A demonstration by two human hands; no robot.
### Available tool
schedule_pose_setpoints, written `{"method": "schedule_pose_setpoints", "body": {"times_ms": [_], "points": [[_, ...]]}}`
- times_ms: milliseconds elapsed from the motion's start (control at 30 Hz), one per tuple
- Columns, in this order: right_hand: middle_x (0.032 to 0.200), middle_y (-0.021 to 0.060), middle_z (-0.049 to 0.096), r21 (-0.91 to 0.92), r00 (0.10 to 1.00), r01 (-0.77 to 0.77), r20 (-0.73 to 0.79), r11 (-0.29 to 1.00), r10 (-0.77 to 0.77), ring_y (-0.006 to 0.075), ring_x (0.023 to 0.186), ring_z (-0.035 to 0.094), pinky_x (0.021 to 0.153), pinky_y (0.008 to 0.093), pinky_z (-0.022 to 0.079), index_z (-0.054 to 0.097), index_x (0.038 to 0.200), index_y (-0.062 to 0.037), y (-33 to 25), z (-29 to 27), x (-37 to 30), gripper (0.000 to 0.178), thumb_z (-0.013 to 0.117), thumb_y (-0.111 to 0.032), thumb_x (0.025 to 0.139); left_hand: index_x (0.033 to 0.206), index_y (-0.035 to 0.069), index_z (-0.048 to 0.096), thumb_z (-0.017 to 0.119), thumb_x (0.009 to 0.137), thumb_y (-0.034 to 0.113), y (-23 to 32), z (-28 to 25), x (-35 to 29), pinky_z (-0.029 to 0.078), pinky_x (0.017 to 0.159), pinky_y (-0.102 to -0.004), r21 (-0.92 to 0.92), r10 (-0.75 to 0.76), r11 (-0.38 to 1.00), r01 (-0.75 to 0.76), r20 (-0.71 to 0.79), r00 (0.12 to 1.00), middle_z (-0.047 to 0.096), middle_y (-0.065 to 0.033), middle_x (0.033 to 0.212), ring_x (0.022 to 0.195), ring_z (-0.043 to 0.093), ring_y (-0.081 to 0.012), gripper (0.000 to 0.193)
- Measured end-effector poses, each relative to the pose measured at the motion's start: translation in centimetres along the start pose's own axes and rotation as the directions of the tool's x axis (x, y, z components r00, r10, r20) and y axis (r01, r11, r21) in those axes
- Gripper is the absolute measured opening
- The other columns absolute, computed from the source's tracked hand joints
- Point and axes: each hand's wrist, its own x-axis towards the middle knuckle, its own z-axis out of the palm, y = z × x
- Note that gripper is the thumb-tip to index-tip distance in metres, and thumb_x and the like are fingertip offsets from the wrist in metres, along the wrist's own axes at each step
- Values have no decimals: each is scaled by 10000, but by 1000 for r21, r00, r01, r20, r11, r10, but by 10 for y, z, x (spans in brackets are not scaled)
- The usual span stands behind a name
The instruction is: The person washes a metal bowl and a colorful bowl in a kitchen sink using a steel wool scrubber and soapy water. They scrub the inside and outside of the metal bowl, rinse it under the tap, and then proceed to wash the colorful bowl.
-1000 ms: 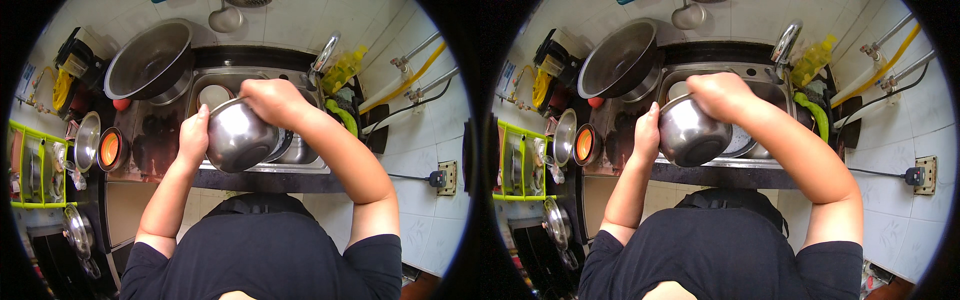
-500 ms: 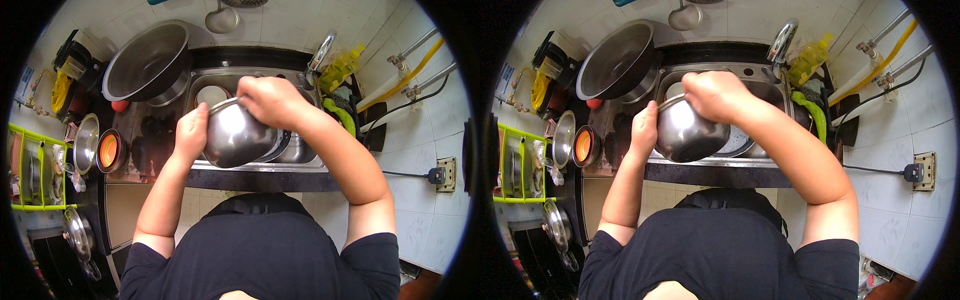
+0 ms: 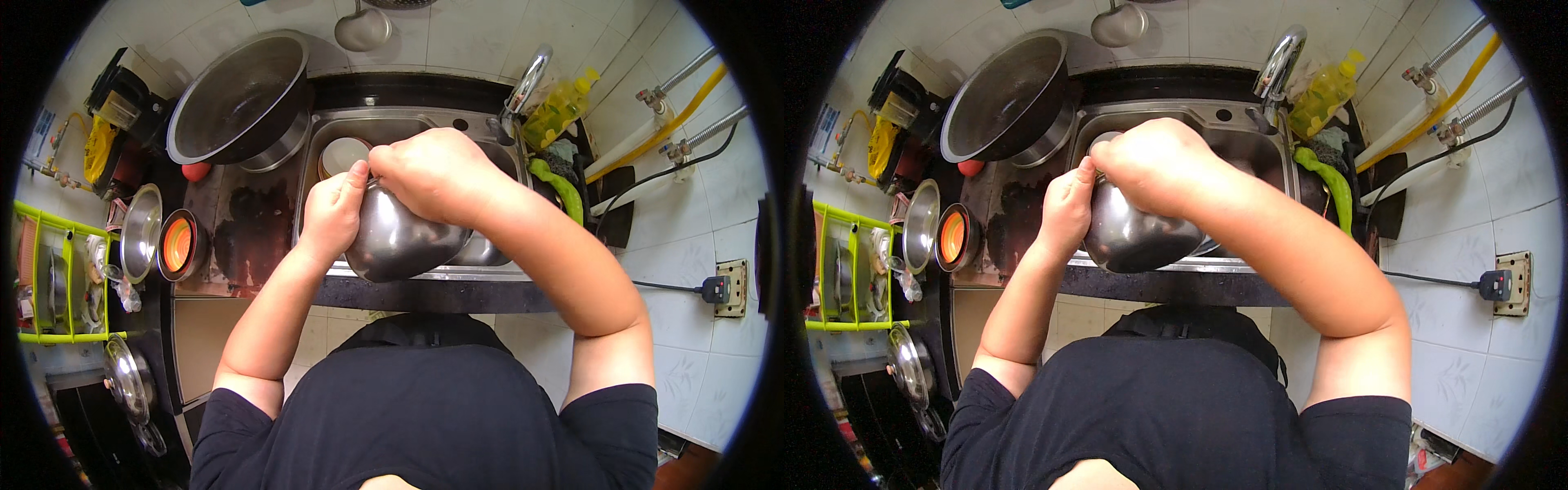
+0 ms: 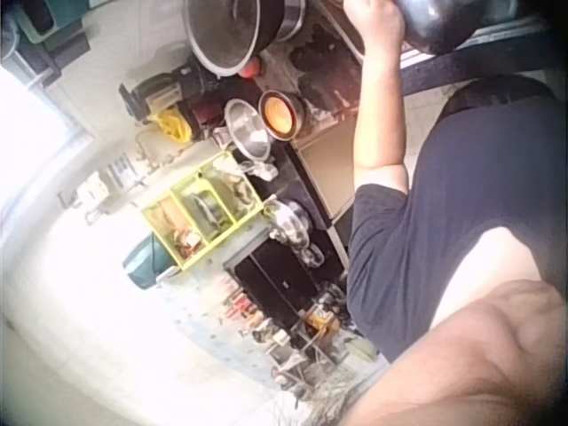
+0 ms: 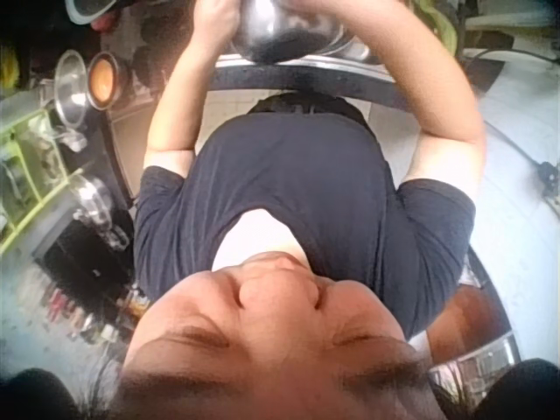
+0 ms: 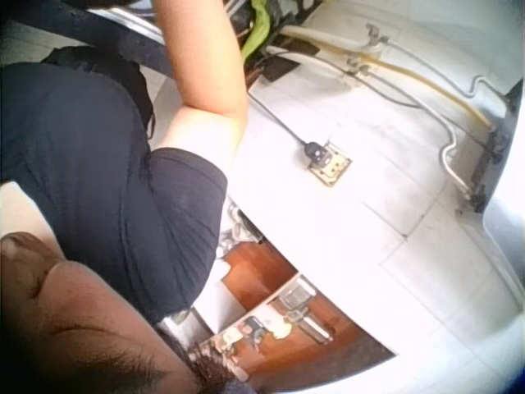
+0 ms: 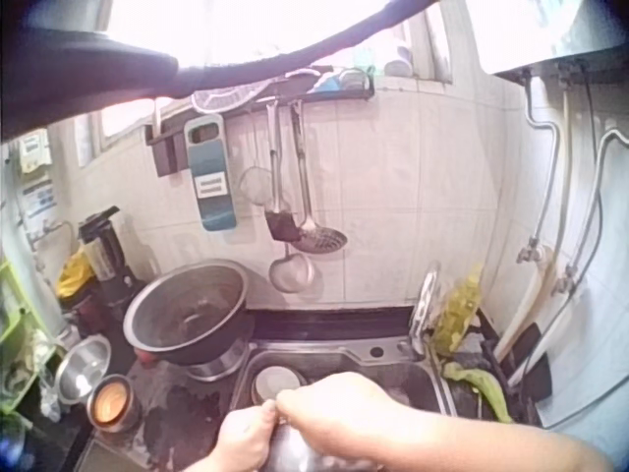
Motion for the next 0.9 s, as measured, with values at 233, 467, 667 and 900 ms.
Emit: {"method": "schedule_pose_setpoints", "body": {"times_ms": [233,467,667,900], "points": [[846,126,643,370,985,28,-169,929,38,318,803,615,690,404,477,603,920,-76,58,30,-13,175,594,-225,828,681,-5,566,431,973,359,-8,-7,3,376,531,-251,-150,-56,988,47,-57,997,527,4,622,582,439,-72,486],[878,102,650,195,989,106,-125,975,-83,324,808,617,690,410,494,601,949,-105,18,32,4,175,591,-214,812,665,-31,512,420,976,364,-8,1,2,365,522,-283,85,108,991,-101,-87,990,474,-5,588,574,397,-89,511],[861,116,650,335,968,103,-252,936,-16,312,803,626,696,396,498,596,988,-111,46,41,-4,181,585,-189,826,648,-15,492,403,975,401,-9,-11,4,349,514,-287,86,47,996,-39,-88,995,448,-10,573,570,375,-94,536],[884,120,656,224,984,95,-168,970,-58,328,770,628,689,409,505,575,1069,-145,19,39,3,264,594,-243,824,700,-8,575,218,927,616,-10,-9,0,400,575,-329,225,77,971,-74,-4,997,532,-113,593,581,506,-178,754]]}}
